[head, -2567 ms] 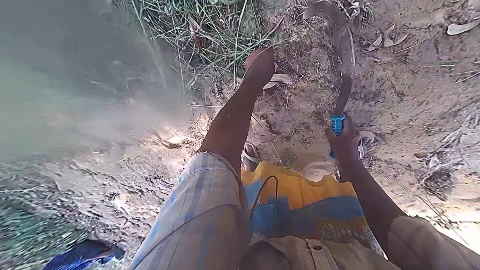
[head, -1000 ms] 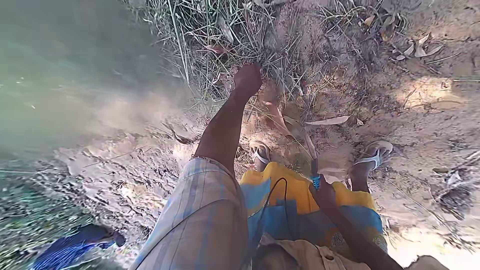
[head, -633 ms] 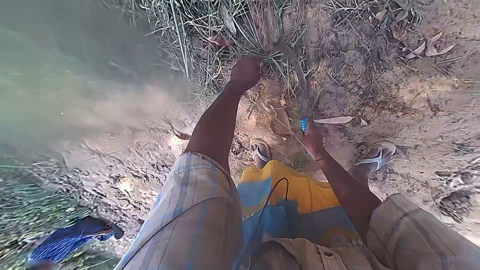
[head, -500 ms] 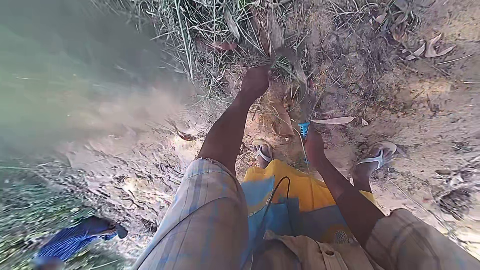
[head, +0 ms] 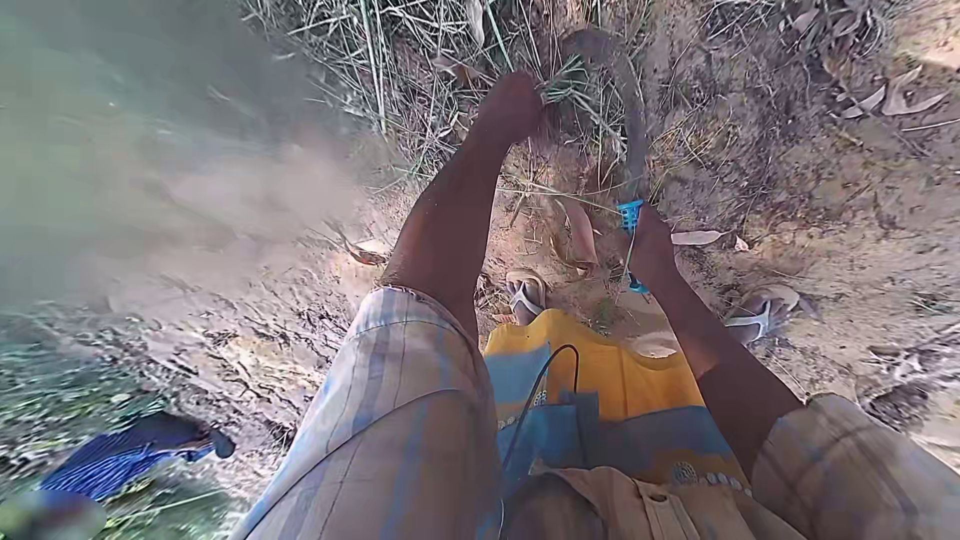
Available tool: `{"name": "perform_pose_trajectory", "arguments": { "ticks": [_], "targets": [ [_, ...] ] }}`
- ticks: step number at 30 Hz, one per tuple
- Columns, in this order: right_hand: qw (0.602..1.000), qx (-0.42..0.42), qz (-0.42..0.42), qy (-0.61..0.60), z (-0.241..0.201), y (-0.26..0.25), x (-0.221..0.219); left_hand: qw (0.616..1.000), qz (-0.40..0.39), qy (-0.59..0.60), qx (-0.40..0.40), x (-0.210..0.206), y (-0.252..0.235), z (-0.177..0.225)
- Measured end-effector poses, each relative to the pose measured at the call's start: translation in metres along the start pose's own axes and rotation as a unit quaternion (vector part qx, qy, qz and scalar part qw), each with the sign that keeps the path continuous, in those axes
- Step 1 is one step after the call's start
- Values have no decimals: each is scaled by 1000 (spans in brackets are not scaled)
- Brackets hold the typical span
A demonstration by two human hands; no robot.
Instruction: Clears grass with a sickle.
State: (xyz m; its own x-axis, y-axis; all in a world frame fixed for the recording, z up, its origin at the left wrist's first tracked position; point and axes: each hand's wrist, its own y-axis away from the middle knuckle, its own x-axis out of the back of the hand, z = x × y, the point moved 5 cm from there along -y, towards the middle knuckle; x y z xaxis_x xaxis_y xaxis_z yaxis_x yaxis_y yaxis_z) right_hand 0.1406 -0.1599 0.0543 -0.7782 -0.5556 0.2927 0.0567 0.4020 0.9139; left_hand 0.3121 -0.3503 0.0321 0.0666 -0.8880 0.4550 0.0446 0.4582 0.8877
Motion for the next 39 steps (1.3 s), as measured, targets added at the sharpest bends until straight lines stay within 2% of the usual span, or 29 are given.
{"name": "perform_pose_trajectory", "arguments": {
  "ticks": [2,4,7,8,10,12,14,16,17,19,20,21,22,24,26,28,30,32,34,37,39],
  "targets": [
    [1000,17,6,-5,3,2,-1,1000,23,10,11,5,4,3],
    [1000,9,-12,-7,32,32,-11,998,48,22,24,5,1,6],
    [995,-69,-64,45,119,115,-27,990,130,45,27,45,3,-3],
    [990,-93,-81,62,155,150,-34,989,144,35,28,48,14,-16],
    [993,-76,-59,74,199,209,-34,992,119,-27,30,28,42,-50],
    [998,24,27,56,186,188,-17,988,103,-100,62,26,61,-80],
    [990,98,87,42,145,155,7,984,112,-65,123,12,77,-109],
    [991,104,86,19,106,125,23,981,152,-33,118,1,94,-95],
    [992,98,84,-11,94,114,23,979,185,-25,76,0,101,-68],
    [988,100,93,-73,90,108,11,973,209,-41,-89,-21,111,2],
    [987,92,93,-94,97,112,4,966,176,-61,-178,-44,113,33],
    [987,80,97,-103,106,118,-1,960,124,-99,-232,-69,110,55],
    [988,65,98,-103,116,124,-6,960,67,-132,-236,-91,104,63],
    [991,49,97,-81,137,132,-8,974,15,-178,-137,-110,88,41],
    [993,58,94,-42,143,133,-1,980,29,-195,-12,-99,77,1],
    [995,79,68,-2,134,132,1,982,18,-182,43,-88,84,-38],
    [993,117,36,5,106,116,-6,989,-15,-145,32,-76,91,-66],
    [991,134,-16,-19,70,91,-24,995,-25,-91,25,-63,94,-78],
    [990,91,-95,-52,45,70,-53,999,5,-36,38,-49,88,-78],
    [969,-23,-171,-175,61,83,-94,999,27,13,14,-42,70,-67],
    [941,-70,-161,-290,75,105,-79,999,17,22,-35,-48,60,-45]
  ]
}}
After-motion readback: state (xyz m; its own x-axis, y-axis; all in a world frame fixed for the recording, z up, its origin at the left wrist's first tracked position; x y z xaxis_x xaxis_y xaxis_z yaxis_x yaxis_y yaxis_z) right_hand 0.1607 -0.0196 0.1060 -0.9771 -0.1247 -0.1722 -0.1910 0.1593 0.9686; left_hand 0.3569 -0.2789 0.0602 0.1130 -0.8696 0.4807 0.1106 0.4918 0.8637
